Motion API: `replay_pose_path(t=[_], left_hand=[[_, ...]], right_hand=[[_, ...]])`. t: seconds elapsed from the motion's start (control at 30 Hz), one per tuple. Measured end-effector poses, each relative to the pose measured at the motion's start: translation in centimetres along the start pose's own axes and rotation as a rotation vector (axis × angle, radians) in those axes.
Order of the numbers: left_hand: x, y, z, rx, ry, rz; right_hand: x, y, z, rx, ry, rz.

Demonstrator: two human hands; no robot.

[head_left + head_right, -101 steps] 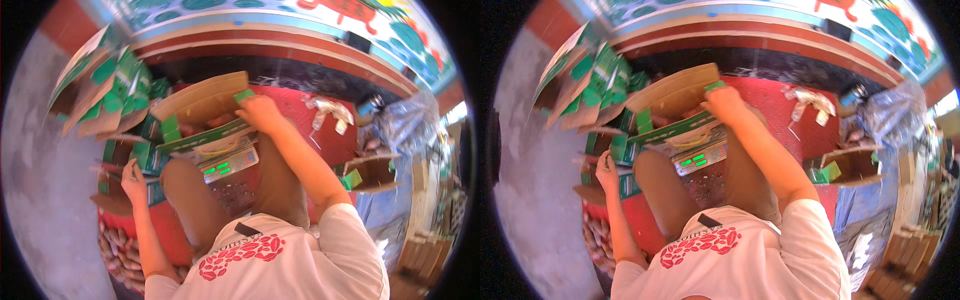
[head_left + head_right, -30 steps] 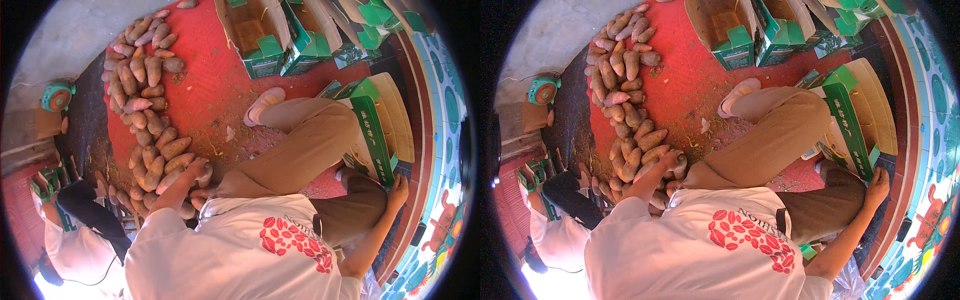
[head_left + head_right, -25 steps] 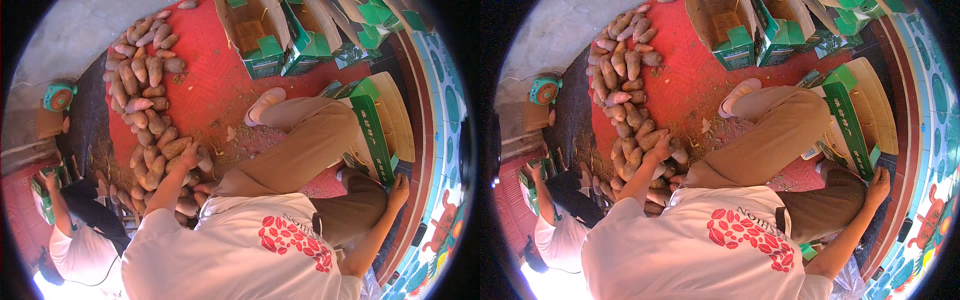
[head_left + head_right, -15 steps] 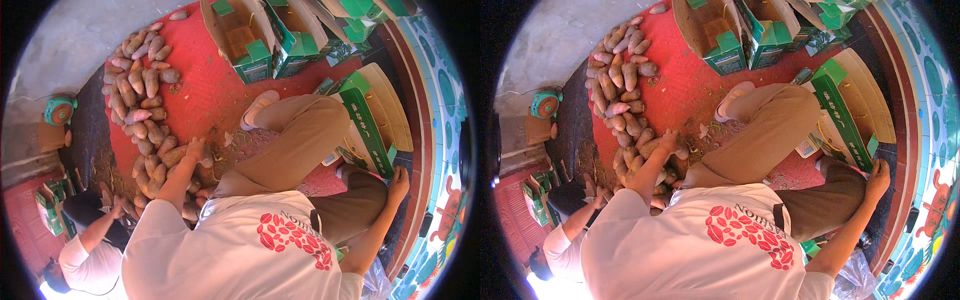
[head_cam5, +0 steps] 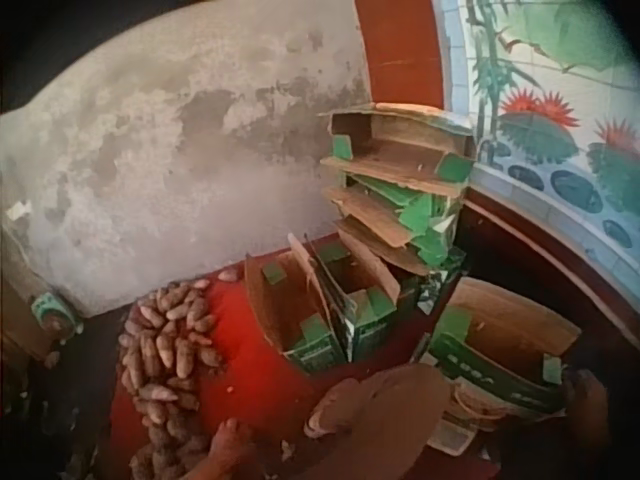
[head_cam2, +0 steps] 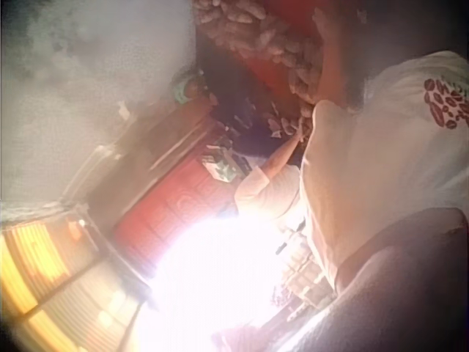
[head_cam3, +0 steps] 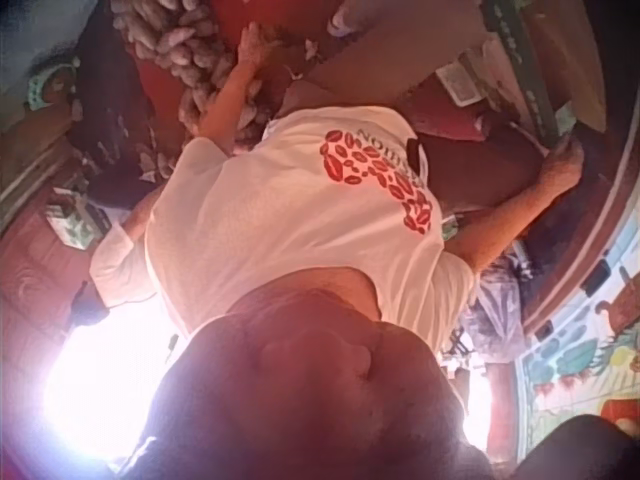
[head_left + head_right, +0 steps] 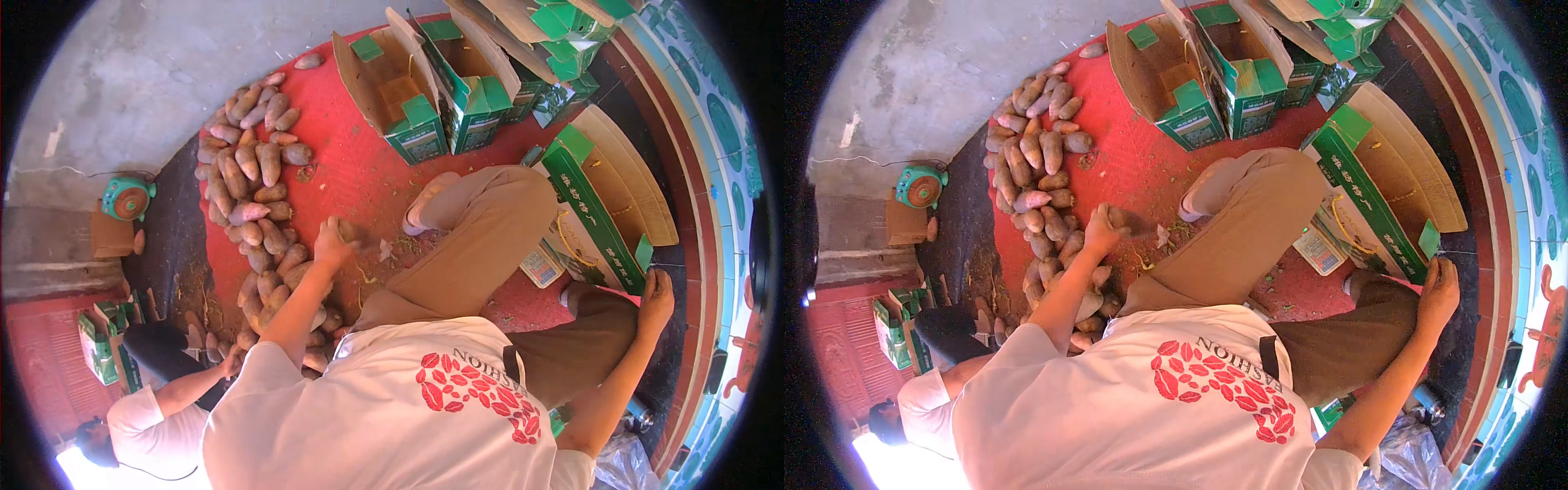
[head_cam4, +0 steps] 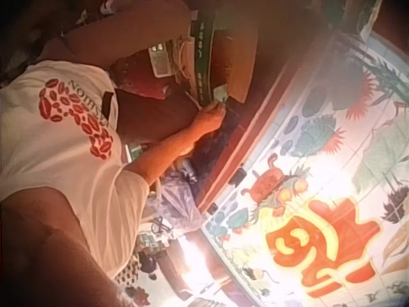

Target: Sorting and weighing sweet potatoes into cardboard boxes.

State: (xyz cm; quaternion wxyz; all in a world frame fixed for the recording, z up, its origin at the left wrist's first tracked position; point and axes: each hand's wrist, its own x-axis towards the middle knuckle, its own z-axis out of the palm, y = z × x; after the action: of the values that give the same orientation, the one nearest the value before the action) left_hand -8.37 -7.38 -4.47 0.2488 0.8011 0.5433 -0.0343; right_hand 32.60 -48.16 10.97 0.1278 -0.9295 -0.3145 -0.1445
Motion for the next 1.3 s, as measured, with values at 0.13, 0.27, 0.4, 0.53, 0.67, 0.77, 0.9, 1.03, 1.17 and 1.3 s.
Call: replay_pose_path(t=[0.13, 0.27, 0.4, 0.53, 0.67, 0.77, 0.9, 1.03, 1.17, 1.3], left_hand=[[1.5, 6.2, -3.9, -0.234, 0.332, 0.270], [2.0, 13.8, -7.7, -0.365, 0.579, 0.574], [0.5, 22.2, -9.9, -0.752, 0.444, 0.730], [-0.9, 28.0, -11.1, -0.881, 0.283, 0.845], [-2.0, 33.9, -9.6, -0.746, 0.236, 1.084], [-2.7, 37.5, -7.9, -0.557, 0.245, 1.207], [-3.0, 41.3, -5.0, -0.365, 0.155, 1.299], [-2.0, 43.6, -1.5, -0.209, 0.001, 1.275], [-1.7, 45.6, 1.3, -0.094, -0.133, 1.201], [-0.6, 47.2, 4.2, -0.160, -0.329, 1.210]], right_hand=[[0.0, -0.7, -0.7, 0.023, 0.017, -0.004], [0.3, -2.1, -1.4, 0.094, -0.011, 0.052], [-0.3, -1.5, -1.2, 0.113, -0.097, 0.012], [-0.1, -1.6, -0.4, 0.142, -0.124, 0.006], [-0.6, -0.9, -0.8, 0.151, -0.114, -0.009], [-0.8, -0.2, -0.5, 0.163, -0.190, -0.016], [-0.8, -0.1, -0.6, 0.250, -0.180, -0.028], [-0.7, -0.1, -0.4, 0.246, -0.157, -0.031], [-0.5, -0.2, -0.5, 0.200, -0.170, -0.028], [-0.3, -0.3, -0.2, 0.194, -0.159, -0.028]])
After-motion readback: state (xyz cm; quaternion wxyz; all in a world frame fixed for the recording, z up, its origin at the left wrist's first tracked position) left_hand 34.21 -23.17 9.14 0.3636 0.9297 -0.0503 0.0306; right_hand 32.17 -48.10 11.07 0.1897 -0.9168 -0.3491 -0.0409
